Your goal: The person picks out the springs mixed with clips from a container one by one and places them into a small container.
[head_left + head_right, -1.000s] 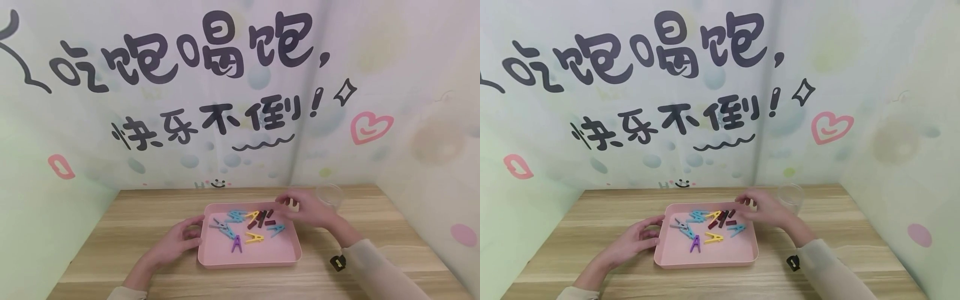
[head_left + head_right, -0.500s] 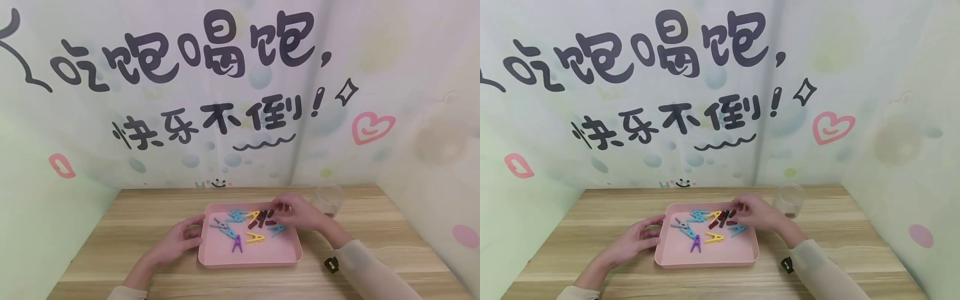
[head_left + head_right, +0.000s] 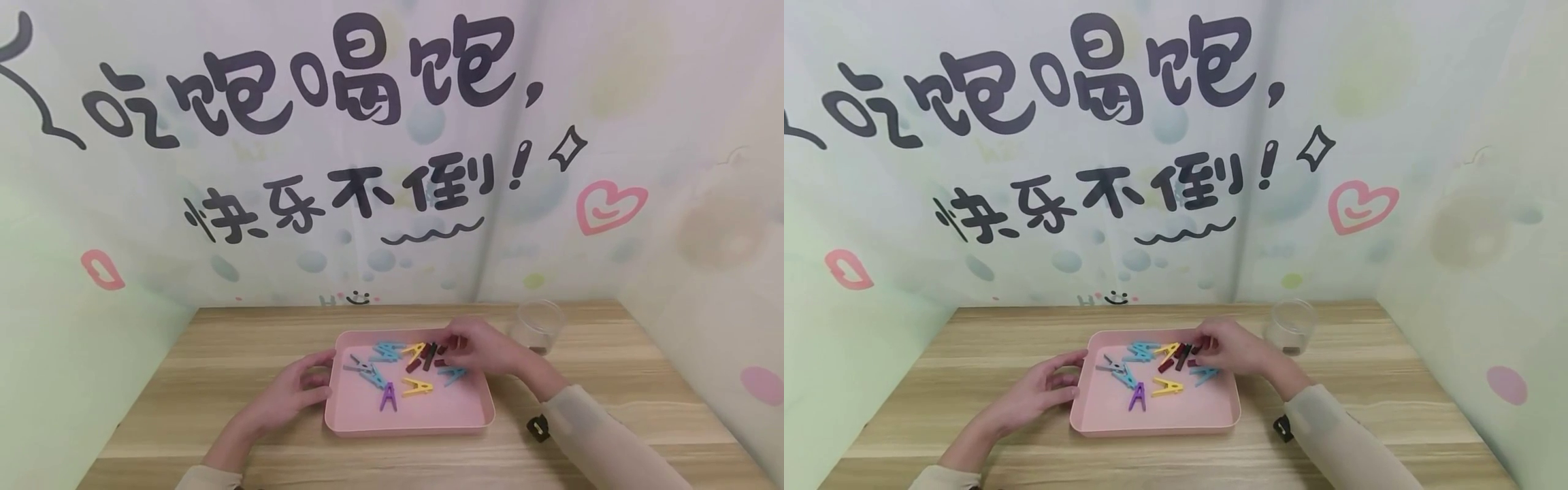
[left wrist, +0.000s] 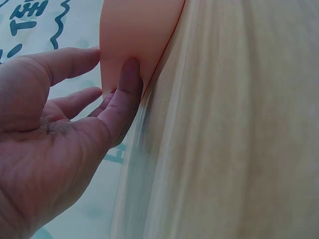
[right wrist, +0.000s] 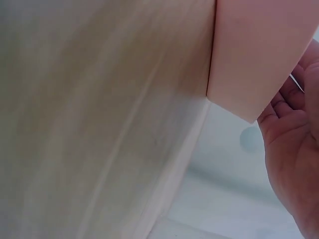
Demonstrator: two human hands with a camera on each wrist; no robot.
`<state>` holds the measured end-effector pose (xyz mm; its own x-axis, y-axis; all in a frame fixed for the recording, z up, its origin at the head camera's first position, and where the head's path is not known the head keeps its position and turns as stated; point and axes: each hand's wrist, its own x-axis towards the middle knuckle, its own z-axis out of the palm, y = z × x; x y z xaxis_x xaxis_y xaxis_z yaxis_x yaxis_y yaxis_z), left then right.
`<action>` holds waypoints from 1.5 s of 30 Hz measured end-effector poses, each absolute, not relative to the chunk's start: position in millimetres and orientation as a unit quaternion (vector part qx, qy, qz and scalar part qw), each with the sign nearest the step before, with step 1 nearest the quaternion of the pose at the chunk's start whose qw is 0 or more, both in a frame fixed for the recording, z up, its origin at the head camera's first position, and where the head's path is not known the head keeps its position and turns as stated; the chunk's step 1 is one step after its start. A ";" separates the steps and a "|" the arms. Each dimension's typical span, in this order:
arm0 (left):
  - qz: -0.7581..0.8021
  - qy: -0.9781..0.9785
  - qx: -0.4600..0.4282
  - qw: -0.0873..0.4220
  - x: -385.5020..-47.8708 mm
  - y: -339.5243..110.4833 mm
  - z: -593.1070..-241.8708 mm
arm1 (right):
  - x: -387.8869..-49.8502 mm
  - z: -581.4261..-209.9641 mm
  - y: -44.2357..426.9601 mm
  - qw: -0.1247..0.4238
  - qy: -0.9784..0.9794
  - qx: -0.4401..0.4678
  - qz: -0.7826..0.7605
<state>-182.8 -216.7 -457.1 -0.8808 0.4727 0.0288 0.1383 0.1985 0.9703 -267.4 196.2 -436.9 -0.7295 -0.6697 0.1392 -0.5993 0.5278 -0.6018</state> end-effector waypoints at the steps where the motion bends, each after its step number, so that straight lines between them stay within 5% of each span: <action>1: 0.600 0.761 0.201 0.139 -183.0 -216.7 -456.9 | -268.0 -437.1 196.0 0.059 0.874 -0.363 -0.317; 45: 0.597 0.764 0.200 0.139 -181.8 -216.3 -454.0 | -274.5 -435.1 181.0 0.135 0.883 -0.394 -0.217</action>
